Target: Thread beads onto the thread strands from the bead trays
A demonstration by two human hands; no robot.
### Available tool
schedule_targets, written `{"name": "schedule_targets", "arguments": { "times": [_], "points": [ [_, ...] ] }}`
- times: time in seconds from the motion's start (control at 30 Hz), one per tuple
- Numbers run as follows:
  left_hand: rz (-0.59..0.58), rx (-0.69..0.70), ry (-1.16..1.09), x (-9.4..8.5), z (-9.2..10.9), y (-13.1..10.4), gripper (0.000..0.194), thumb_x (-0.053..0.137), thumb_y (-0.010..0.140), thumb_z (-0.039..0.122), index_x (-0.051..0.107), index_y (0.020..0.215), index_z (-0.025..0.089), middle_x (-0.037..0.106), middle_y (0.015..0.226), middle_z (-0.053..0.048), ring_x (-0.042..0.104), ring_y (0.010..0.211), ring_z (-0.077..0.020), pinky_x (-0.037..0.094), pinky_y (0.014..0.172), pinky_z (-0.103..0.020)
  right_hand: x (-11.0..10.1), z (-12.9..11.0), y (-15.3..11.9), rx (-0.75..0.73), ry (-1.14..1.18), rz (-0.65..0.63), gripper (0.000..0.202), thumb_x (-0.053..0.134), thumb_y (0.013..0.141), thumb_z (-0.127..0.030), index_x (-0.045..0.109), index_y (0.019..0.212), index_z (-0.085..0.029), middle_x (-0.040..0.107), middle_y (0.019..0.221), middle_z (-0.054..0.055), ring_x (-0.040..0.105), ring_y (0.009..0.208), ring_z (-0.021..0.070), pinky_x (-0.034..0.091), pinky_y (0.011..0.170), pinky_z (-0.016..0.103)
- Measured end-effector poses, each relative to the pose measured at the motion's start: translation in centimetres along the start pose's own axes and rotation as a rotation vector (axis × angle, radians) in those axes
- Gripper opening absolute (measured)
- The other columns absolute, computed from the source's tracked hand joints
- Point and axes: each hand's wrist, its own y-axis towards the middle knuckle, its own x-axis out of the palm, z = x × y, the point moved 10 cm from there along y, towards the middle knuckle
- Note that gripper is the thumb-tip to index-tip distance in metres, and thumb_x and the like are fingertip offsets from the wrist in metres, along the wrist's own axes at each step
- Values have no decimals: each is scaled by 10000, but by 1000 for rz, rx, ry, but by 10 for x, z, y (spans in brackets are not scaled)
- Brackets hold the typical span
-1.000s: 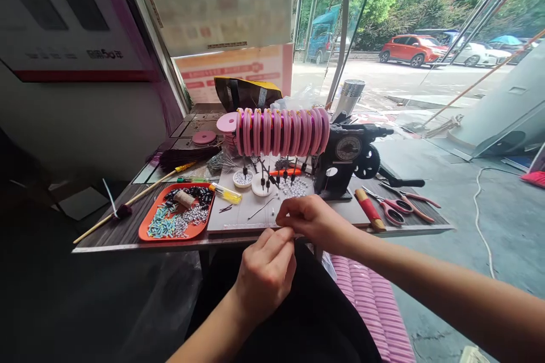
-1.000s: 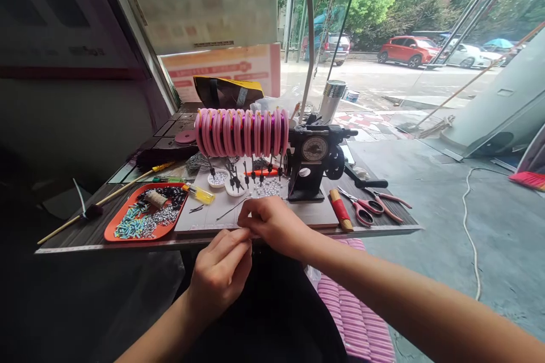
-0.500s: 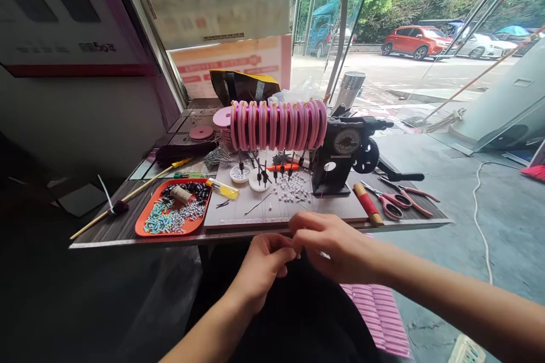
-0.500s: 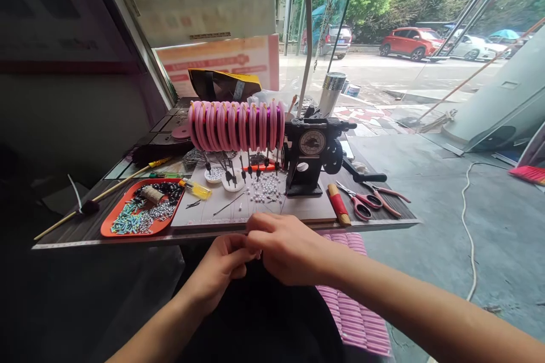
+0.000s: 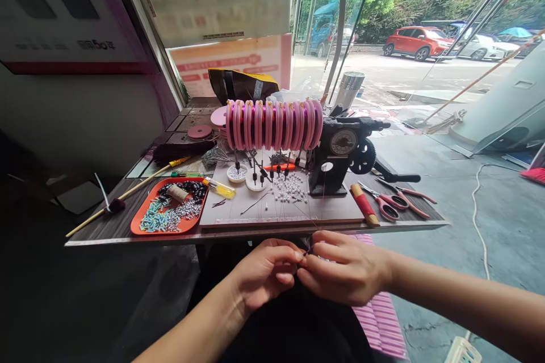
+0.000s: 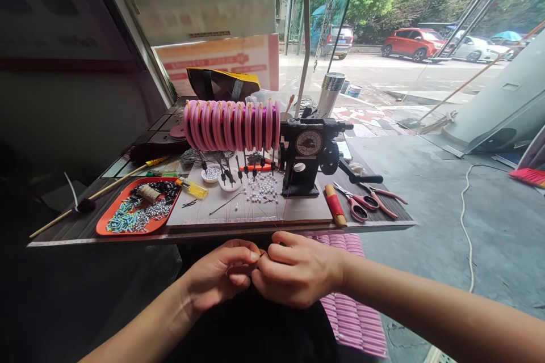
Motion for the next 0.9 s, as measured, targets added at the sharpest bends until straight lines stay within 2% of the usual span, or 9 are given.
{"name": "schedule_targets", "arguments": {
  "times": [0.2,0.33,0.47,0.6,0.7,0.77,0.9],
  "points": [
    [6,10,-6,-4,1,-1,82,644,496,75,600,554,115,537,556,25,392,428,1,190,373,-104,-7,2,6,67,37,52,164,464,836,-86,626,833,-106,599,642,40,454,557,148,386,515,322],
    [11,87,61,-5,11,-2,54,636,512,104,606,554,120,564,630,13,355,442,2,180,391,-121,-7,17,8,265,231,-5,223,381,903,-116,601,879,-136,632,712,60,470,660,167,397,583,308],
    [-8,217,234,2,29,-7,43,628,553,130,610,516,117,593,690,-18,392,497,-40,189,412,-167,-1,25,10,404,427,-69,230,375,911,-129,561,781,-164,616,682,43,416,652,155,378,615,299],
    [-19,370,475,12,50,-17,83,641,569,81,626,504,131,557,615,4,390,546,-83,239,471,-213,2,34,11,509,611,-119,227,403,909,-152,536,727,-176,606,694,33,404,664,150,370,640,294],
    [15,603,781,20,68,-29,110,623,641,103,630,544,153,530,638,12,420,615,-113,284,543,-229,0,52,6,681,747,-43,215,435,915,-217,568,752,-171,612,717,41,458,682,149,396,662,291],
    [53,697,886,22,72,-34,122,596,710,172,639,596,160,527,658,2,447,637,-130,314,574,-241,2,66,-2,837,823,29,198,480,900,-273,600,784,-166,610,746,48,504,698,152,416,664,288],
    [129,706,719,9,68,-34,155,610,719,264,622,611,155,508,650,3,437,612,-123,337,566,-239,11,82,-14,1064,1094,231,217,568,844,-358,616,798,-151,594,749,40,537,695,151,448,637,273]
  ]
}}
